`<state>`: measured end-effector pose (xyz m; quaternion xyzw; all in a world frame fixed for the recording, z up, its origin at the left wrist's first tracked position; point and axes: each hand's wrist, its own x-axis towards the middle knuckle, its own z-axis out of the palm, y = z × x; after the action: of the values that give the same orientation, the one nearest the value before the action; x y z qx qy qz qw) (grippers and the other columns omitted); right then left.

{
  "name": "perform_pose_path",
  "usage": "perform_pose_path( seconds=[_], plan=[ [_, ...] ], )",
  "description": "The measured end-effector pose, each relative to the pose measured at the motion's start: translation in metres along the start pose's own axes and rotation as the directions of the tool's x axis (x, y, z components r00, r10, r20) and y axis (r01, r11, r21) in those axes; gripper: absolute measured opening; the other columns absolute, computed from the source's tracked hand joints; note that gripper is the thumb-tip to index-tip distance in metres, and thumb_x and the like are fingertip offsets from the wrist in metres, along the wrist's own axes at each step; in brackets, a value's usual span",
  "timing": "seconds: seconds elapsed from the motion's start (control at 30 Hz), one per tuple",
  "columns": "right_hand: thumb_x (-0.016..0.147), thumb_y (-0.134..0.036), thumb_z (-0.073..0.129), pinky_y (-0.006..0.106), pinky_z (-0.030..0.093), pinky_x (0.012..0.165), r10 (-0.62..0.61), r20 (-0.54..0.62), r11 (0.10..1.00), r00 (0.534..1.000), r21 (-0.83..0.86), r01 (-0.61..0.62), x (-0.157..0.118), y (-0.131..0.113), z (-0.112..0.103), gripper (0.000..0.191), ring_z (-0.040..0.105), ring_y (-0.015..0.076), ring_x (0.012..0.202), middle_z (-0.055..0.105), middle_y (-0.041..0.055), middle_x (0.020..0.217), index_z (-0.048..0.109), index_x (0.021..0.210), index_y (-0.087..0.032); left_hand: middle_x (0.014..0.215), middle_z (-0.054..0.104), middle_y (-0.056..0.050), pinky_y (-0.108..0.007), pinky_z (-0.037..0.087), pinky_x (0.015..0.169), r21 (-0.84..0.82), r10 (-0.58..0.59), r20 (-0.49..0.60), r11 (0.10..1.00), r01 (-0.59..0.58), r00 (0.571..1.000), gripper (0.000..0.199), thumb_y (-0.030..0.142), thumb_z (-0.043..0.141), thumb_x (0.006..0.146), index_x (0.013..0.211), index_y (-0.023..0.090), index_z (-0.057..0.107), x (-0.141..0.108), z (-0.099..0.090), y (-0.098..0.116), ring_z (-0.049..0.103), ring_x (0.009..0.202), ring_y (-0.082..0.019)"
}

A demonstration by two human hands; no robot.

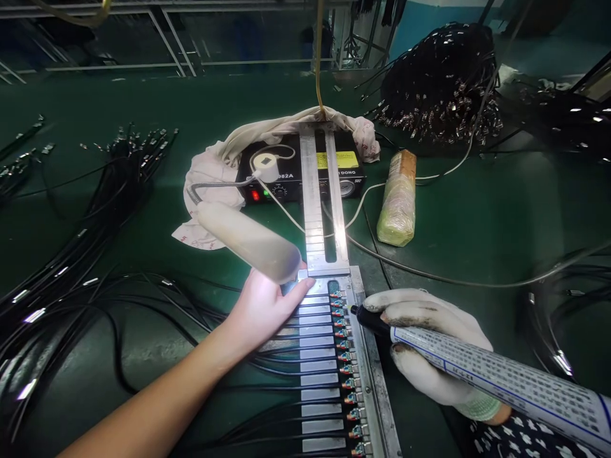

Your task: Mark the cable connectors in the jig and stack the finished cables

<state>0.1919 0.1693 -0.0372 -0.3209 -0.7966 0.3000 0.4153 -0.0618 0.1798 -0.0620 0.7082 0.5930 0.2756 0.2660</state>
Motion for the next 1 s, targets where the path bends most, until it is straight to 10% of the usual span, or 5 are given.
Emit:
perform_pose_path(
  seconds=[1.0],
  plan=[
    [0.074,-0.011,0.063,0.03,0.059,0.079,-0.027,-0.018,0.999,0.999,0.032,0.028,0.0025,0.0036,0.0021,0.021,0.07,0.0203,0.089,0.072,0.0073,0.099,0.064,0.093,-0.018,0.091,0.059,-0.002,-0.033,0.043,0.083,-0.007,0.004,0.017,1.0,-0.004,1.0,0.018,0.036,0.061,0.089,0.095,0.019,0.062,-0.0013,-0.0013,0.0004,0.055,0.089,-0.019]
  ],
)
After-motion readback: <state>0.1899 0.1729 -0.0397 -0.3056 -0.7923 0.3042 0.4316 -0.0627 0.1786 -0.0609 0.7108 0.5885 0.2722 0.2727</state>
